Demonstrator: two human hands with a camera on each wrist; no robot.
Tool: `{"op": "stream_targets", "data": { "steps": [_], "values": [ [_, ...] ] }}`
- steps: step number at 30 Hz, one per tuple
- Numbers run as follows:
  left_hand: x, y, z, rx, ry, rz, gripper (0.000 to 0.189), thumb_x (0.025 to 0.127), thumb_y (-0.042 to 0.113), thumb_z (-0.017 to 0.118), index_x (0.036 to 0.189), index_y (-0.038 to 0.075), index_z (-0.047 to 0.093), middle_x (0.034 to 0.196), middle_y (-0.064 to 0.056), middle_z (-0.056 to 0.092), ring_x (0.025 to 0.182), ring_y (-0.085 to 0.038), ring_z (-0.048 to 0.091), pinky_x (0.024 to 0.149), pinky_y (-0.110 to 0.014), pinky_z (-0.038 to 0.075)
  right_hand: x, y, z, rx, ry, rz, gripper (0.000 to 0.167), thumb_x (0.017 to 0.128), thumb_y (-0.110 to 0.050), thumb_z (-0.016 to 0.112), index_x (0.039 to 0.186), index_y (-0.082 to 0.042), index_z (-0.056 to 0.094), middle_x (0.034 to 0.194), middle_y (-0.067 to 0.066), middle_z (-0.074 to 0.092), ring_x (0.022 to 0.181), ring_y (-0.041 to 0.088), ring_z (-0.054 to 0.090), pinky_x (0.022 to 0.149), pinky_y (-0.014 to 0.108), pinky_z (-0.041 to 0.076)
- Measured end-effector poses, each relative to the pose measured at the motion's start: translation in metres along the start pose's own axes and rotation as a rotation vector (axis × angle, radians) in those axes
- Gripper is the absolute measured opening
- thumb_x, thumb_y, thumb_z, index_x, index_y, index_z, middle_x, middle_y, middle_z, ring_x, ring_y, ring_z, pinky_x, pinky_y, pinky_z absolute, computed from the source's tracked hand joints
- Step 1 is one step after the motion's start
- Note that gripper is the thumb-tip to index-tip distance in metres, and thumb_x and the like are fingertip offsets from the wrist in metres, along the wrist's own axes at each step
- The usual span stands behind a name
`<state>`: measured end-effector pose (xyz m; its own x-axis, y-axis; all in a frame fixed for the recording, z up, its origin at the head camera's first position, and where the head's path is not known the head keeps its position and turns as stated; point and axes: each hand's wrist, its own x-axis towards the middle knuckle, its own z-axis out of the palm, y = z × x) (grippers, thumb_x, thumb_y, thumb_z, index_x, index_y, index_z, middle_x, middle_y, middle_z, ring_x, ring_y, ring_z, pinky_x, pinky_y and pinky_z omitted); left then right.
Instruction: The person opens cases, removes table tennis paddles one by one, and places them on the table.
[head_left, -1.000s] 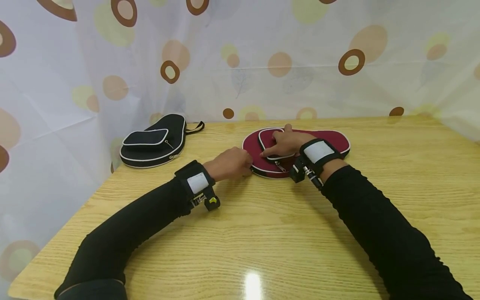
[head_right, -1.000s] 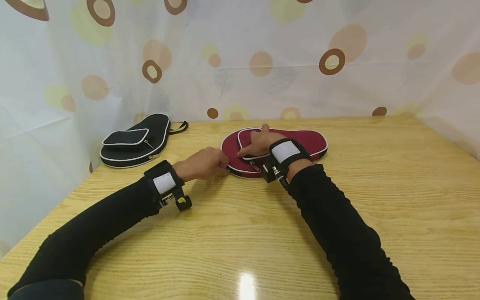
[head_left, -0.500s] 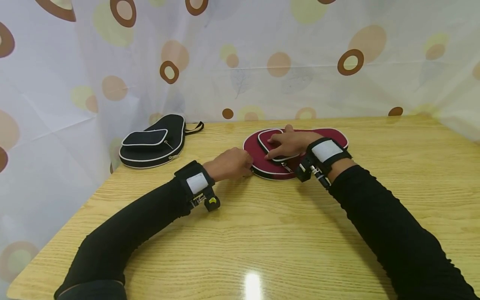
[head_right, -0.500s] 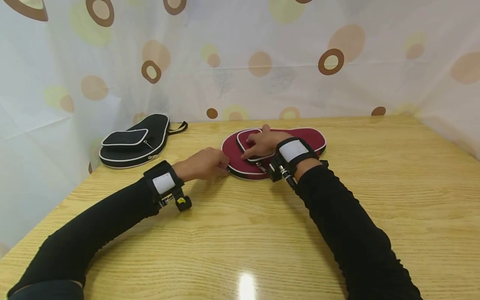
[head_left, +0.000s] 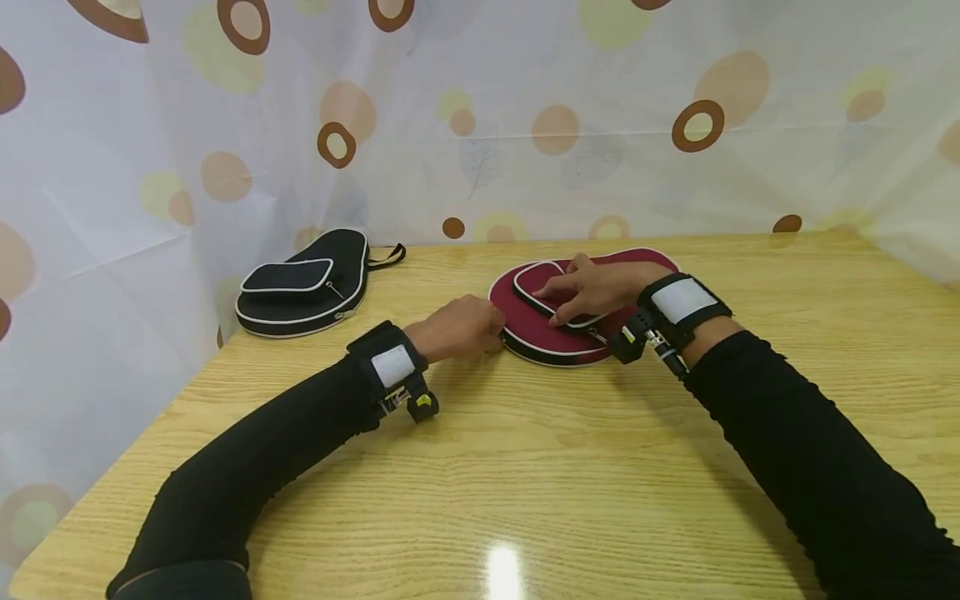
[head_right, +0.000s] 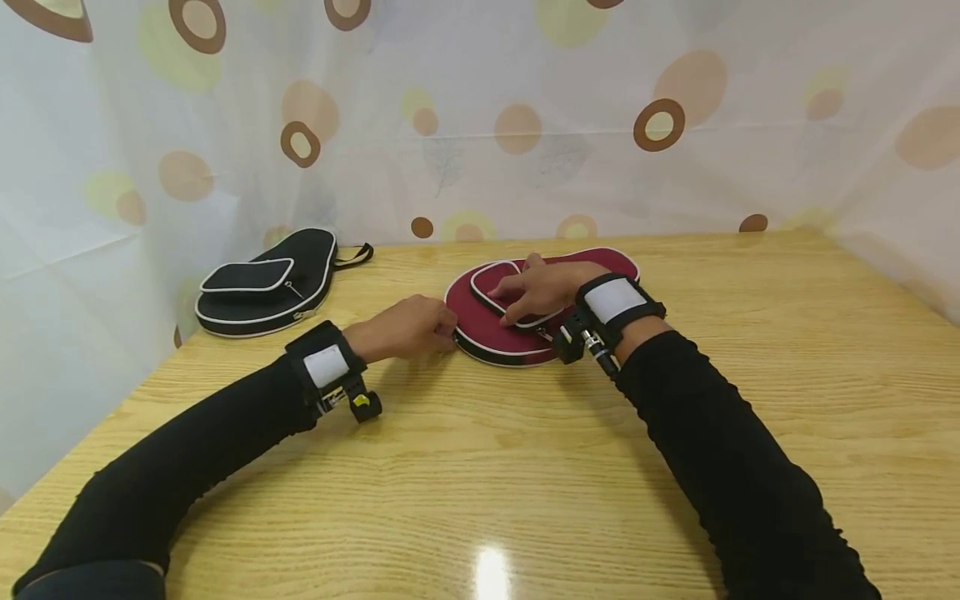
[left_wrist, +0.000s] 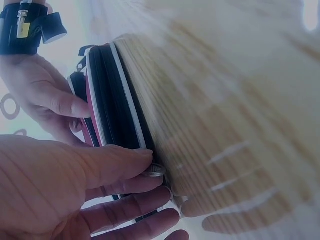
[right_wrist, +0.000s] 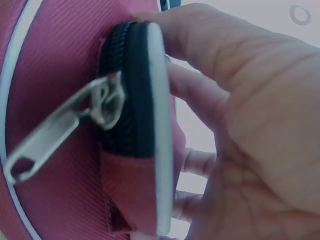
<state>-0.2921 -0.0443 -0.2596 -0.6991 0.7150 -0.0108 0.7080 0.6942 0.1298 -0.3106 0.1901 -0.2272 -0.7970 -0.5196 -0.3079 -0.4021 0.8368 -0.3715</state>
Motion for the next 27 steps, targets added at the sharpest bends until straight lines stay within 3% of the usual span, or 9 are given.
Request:
{"op": "stream_targets", "data": {
  "steps": [10,17,22,27],
  "values": [
    [0.000,-0.001,0.000,-0.027,0.005,-0.012,0.024,0.096,0.007,0.066,0.074,0.008,0.058,0.072,0.003,0.046,0.068,-0.012,0.044,0.061,-0.021,0.033,-0.010,0.004,-0.007,0.006,-0.041,0.004,0.056,0.097,-0.028,0.067,0.149,-0.016,0.051,0.152,0.024,0.021,0.135,0.045,0.029,0.099,0.051,0.035],
    [0.002,-0.002,0.001,-0.022,0.005,-0.024,0.022,0.098,0.010,0.065,0.077,0.008,0.060,0.074,0.002,0.050,0.069,-0.012,0.047,0.061,-0.021,0.035,-0.014,0.002,-0.011,0.046,-0.048,0.023,0.053,0.094,-0.015,0.069,0.146,-0.016,0.056,0.155,0.021,0.022,0.134,0.043,0.032,0.099,0.049,0.041],
    [0.001,-0.003,0.002,-0.032,0.008,-0.031,0.020,0.098,0.010,0.066,0.078,0.007,0.063,0.075,0.001,0.054,0.070,-0.012,0.050,0.060,-0.021,0.037,-0.015,0.001,-0.011,0.062,-0.038,0.013,0.051,0.092,-0.005,0.068,0.142,-0.013,0.060,0.153,0.021,0.026,0.136,0.042,0.029,0.100,0.049,0.041],
    [0.002,-0.003,0.002,-0.054,0.003,-0.036,0.019,0.098,0.010,0.066,0.080,0.007,0.063,0.075,0.001,0.054,0.069,-0.012,0.050,0.060,-0.021,0.038,-0.015,0.002,-0.011,0.000,0.010,-0.036,0.047,0.088,0.003,0.067,0.134,-0.008,0.067,0.151,0.023,0.036,0.137,0.042,0.034,0.100,0.048,0.045]
  ]
}}
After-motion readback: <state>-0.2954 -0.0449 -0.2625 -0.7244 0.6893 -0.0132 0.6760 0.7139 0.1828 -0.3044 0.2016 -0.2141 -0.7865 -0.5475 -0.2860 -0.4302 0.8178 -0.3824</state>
